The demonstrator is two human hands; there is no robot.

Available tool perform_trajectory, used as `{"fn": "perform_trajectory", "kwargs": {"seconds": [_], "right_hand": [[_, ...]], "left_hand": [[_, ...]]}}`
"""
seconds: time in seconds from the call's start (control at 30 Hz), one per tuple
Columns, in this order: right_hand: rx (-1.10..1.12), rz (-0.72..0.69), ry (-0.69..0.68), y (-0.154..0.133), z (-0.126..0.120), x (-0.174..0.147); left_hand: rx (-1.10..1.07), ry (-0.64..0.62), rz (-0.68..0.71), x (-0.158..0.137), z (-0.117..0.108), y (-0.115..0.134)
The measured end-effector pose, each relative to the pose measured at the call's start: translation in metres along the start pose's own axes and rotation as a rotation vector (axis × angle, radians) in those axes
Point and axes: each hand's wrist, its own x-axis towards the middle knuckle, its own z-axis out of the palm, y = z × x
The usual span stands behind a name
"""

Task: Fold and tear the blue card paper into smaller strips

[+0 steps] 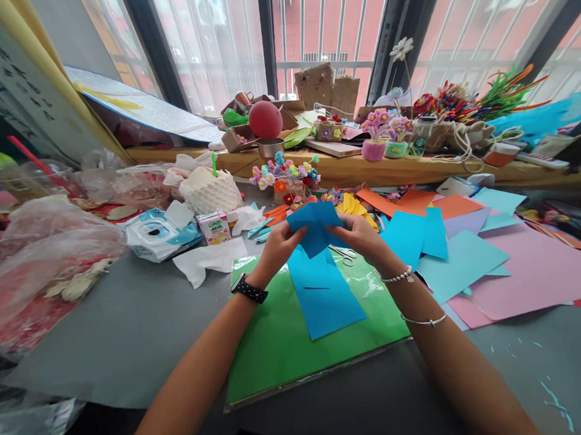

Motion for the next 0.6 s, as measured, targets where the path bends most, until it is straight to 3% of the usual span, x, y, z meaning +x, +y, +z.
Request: {"fn": "perform_trajectory", "kwargs": {"seconds": [0.2, 0.33, 0.47, 0.6], "right_hand": [[-0.08, 0.0, 0.13, -0.006, -0.006, -0.001], [-0.253, -0.033, 0.142, -0.008, -0.004, -0.001], [-0.374, -0.117, 0.154, -0.009, 0.006, -0.003], [-0.377, -0.193, 0.249, -0.012, 0.013, -0.005]], "left_hand": [[0.148, -0.119, 0.045, -0.004, 0.001, 0.003], [0.203, -0.048, 0.076, -0.004, 0.001, 0.005], [0.362, 0.096, 0.26, -0.005, 0.0, 0.006], [0.527, 0.123, 0.478, -0.009, 0.002, 0.011]]}}
